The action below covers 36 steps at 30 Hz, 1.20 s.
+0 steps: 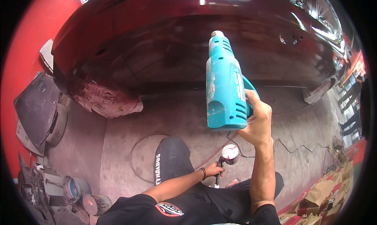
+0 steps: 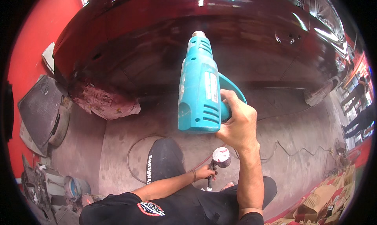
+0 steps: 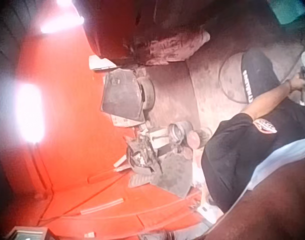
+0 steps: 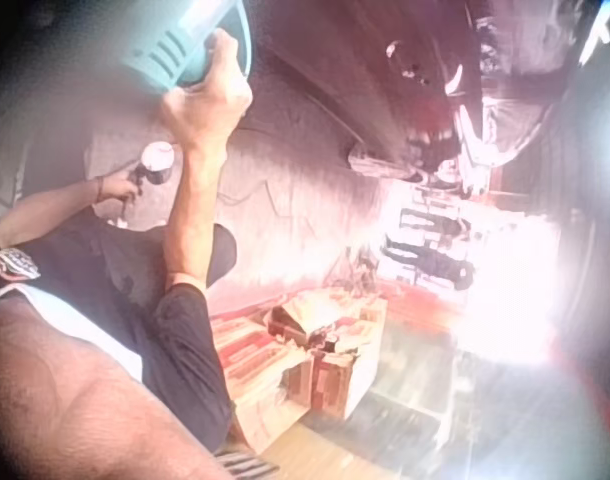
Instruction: The person prepares a spray gun and applies a coat of maroon paint to the front bumper of a car. After spraying, they use a heat gun to dry the freshly painted surface.
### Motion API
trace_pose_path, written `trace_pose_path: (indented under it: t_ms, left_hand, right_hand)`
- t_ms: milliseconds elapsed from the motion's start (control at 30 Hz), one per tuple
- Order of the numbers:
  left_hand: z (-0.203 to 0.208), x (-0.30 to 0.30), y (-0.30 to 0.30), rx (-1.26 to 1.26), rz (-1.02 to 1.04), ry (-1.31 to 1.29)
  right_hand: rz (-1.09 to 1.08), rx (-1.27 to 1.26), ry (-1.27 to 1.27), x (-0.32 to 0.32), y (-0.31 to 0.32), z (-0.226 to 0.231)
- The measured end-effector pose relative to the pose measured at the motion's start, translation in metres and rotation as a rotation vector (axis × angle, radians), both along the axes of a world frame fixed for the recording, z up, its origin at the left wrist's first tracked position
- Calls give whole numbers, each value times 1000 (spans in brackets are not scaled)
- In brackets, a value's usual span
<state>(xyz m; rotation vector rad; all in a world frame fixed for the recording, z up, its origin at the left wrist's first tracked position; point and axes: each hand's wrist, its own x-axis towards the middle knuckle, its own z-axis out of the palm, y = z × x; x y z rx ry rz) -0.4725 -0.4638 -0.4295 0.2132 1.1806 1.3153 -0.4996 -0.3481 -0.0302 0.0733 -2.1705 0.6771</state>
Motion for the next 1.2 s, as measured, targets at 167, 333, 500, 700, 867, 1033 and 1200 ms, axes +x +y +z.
trace_pose_path:
  t_ms: [167,333,500,700,867,1033,1200]
  left_hand:
    - [21,-4,0,-13,-110,62]
    - [32,-15,-5,-40,-62,73]
    - [32,-9,3,-60,-48,67]
    - [28,-14,2,-53,-97,26]
    - [29,-14,4,-45,-109,39]
    - [31,-13,6,-44,-85,49]
    - [33,-9,5,-49,-87,57]
  right_hand:
    - [-80,12,6,19,29,7]
    - [-79,-5,72,12,35,12]
    - [-162,-28,48,30,49,12]
    - [-124,-127,129,29,59,9]
    - [-83,-152,150,27,60,9]
    - [-47,-163,164,27,61,11]
    - [-45,-199,164,33,65,13]
